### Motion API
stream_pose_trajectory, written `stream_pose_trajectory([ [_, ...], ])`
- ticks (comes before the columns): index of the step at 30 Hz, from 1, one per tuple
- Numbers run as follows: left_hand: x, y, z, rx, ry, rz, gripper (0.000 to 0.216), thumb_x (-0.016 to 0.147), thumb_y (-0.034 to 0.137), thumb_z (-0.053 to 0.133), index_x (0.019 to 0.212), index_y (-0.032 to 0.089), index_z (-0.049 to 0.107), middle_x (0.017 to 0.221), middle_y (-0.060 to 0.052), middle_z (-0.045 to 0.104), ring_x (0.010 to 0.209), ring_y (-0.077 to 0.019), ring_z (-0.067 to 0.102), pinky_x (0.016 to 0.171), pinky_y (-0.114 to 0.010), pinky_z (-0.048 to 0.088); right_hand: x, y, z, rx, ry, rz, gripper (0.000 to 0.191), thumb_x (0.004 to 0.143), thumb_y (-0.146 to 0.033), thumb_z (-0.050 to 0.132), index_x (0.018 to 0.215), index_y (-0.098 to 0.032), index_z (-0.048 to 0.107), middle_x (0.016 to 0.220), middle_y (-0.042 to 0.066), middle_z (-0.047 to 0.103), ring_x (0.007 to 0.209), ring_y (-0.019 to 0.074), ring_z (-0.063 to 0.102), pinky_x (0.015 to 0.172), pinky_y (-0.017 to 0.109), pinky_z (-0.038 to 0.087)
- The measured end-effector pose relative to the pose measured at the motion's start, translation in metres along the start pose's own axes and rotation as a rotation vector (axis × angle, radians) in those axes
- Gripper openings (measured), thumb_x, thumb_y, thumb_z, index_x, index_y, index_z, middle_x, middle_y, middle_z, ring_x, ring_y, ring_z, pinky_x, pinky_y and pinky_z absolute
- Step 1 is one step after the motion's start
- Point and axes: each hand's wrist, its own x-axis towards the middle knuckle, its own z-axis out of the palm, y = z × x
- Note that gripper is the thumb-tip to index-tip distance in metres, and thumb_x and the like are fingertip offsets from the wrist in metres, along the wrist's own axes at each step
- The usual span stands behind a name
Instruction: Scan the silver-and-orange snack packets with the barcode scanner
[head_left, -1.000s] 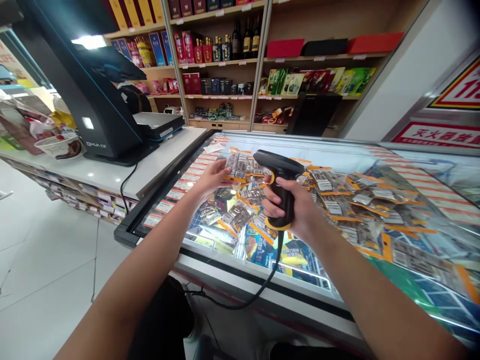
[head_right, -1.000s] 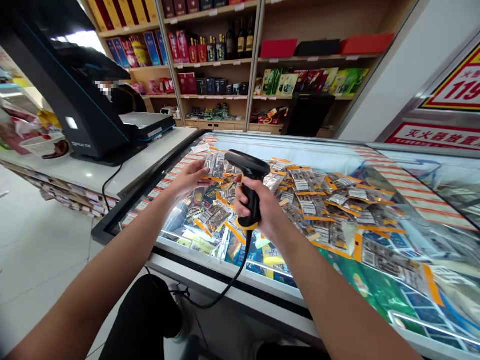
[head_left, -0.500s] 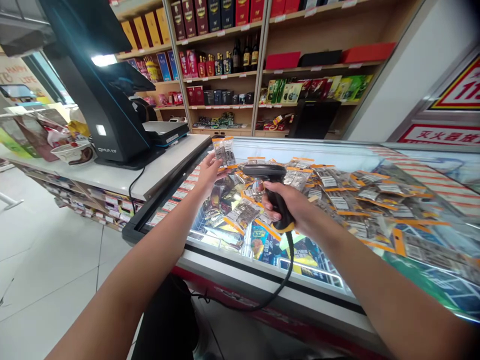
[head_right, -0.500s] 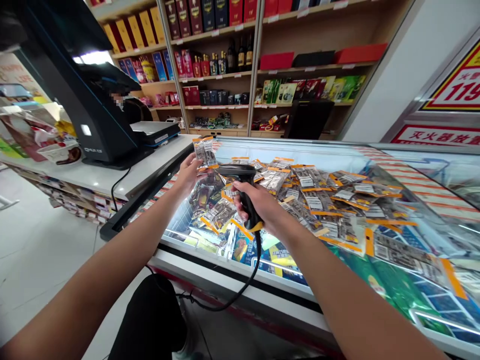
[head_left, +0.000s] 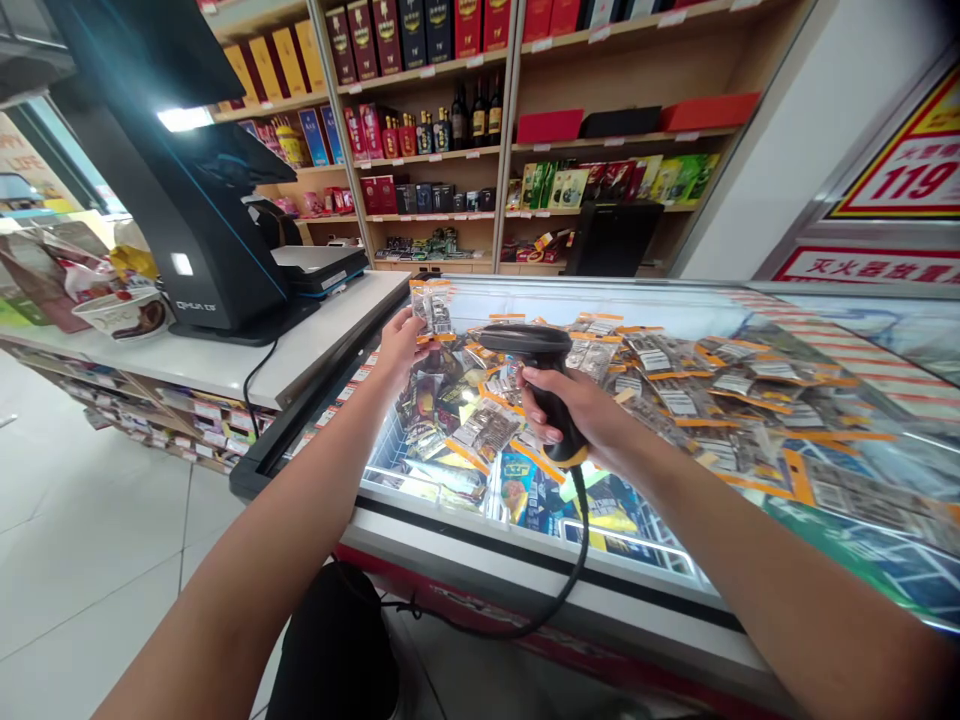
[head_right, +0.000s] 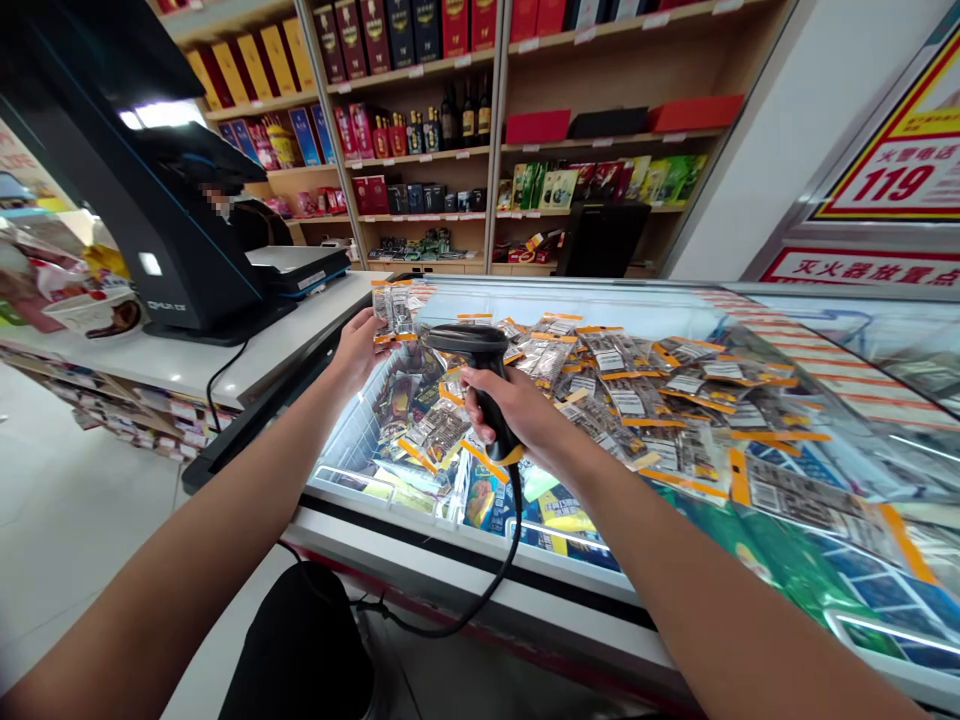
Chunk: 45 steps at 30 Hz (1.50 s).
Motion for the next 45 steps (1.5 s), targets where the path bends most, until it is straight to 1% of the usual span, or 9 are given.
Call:
stream_pose_trajectory([
  [7, 0.005, -0.004, -0.013, 0.484, 0.185, 0.063, 0.022, 0.082, 0.041, 0.064, 0.094, 0.023, 0.063, 0.086, -0.007, 0.073, 0.068, -0.0229, 0.07, 0.063, -0.032, 0.049, -0.001, -0.006, 0.0, 0.104, 0.067, -0.005, 0.028, 0.083, -0.042, 0.075, 0.092, -0.021, 0.059, 0.058, -0.004, 0.052, 0.042, 0.0089, 0.041, 0.041, 0.023, 0.031],
  [13, 0.007, -0.005, -0.039, 1.005, 0.356, 0.153, 0.035, 0.073, 0.036, 0.076, 0.102, 0.02, 0.062, 0.115, -0.024, 0.069, 0.122, -0.0457, 0.059, 0.097, -0.054, 0.047, 0.002, -0.01, -0.001, 0.192, 0.207, 0.033, 0.017, 0.087, -0.033, 0.069, 0.091, -0.02, 0.059, 0.059, -0.004, 0.05, 0.043, 0.0089, 0.04, 0.04, 0.023, 0.032],
  [17, -0.003, -0.004, -0.023, 1.36, 0.222, 0.406, 0.049, 0.085, 0.038, 0.065, 0.128, 0.016, 0.062, 0.141, -0.025, 0.055, 0.133, -0.0433, 0.049, 0.109, -0.055, 0.041, 0.003, -0.009, -0.003, 0.219, 0.247, 0.054, 0.013, 0.09, -0.032, 0.065, 0.091, -0.02, 0.06, 0.061, -0.003, 0.049, 0.044, 0.009, 0.041, 0.041, 0.022, 0.033],
  [22, -0.019, -0.016, 0.02, 1.43, -0.107, 0.706, 0.051, 0.085, 0.032, 0.069, 0.136, 0.033, 0.064, 0.161, -0.009, 0.042, 0.155, -0.0396, 0.023, 0.125, -0.063, 0.005, 0.003, -0.011, -0.002, 0.219, 0.26, 0.071, 0.015, 0.088, -0.032, 0.069, 0.089, -0.021, 0.059, 0.063, -0.003, 0.05, 0.045, 0.0092, 0.042, 0.04, 0.022, 0.033],
  [26, -0.023, -0.025, 0.037, 1.334, -0.373, 0.744, 0.044, 0.094, 0.027, 0.061, 0.138, 0.032, 0.065, 0.152, -0.008, 0.056, 0.145, -0.034, 0.043, 0.121, -0.057, 0.019, 0.002, -0.013, 0.001, 0.212, 0.282, 0.063, 0.013, 0.089, -0.03, 0.066, 0.088, -0.02, 0.059, 0.061, -0.003, 0.049, 0.043, 0.0088, 0.042, 0.04, 0.022, 0.033],
  [29, -0.021, -0.025, 0.037, 1.286, -0.405, 0.722, 0.032, 0.097, 0.025, 0.058, 0.127, 0.027, 0.07, 0.137, -0.008, 0.067, 0.129, -0.0308, 0.057, 0.114, -0.052, 0.031, 0.001, -0.013, 0.002, 0.2, 0.266, 0.058, 0.014, 0.088, -0.031, 0.068, 0.089, -0.02, 0.059, 0.062, -0.003, 0.05, 0.044, 0.0087, 0.042, 0.04, 0.022, 0.034],
  [33, -0.012, -0.022, 0.027, 1.175, -0.336, 0.714, 0.024, 0.102, 0.032, 0.053, 0.117, 0.022, 0.069, 0.125, -0.01, 0.072, 0.117, -0.0281, 0.064, 0.1, -0.042, 0.043, 0.001, -0.011, 0.001, 0.196, 0.259, 0.073, 0.015, 0.089, -0.031, 0.068, 0.089, -0.02, 0.058, 0.061, -0.004, 0.051, 0.043, 0.0089, 0.043, 0.039, 0.021, 0.034],
  [38, 0.006, -0.022, 0.01, 1.14, -0.12, 0.522, 0.031, 0.107, 0.036, 0.033, 0.102, 0.02, 0.059, 0.094, -0.01, 0.069, 0.09, -0.0261, 0.065, 0.079, -0.037, 0.046, 0.002, -0.011, 0.002, 0.187, 0.271, 0.087, 0.011, 0.095, -0.029, 0.061, 0.091, -0.019, 0.058, 0.06, -0.003, 0.05, 0.042, 0.0089, 0.042, 0.039, 0.021, 0.034],
  [45, 0.019, -0.021, -0.004, 1.234, -0.104, 0.373, 0.036, 0.107, 0.044, 0.031, 0.097, 0.023, 0.058, 0.097, -0.012, 0.069, 0.096, -0.0295, 0.067, 0.081, -0.038, 0.046, 0.002, -0.011, 0.004, 0.172, 0.287, 0.109, 0.012, 0.097, -0.028, 0.058, 0.09, -0.018, 0.058, 0.06, -0.003, 0.049, 0.042, 0.0086, 0.043, 0.039, 0.02, 0.034],
])
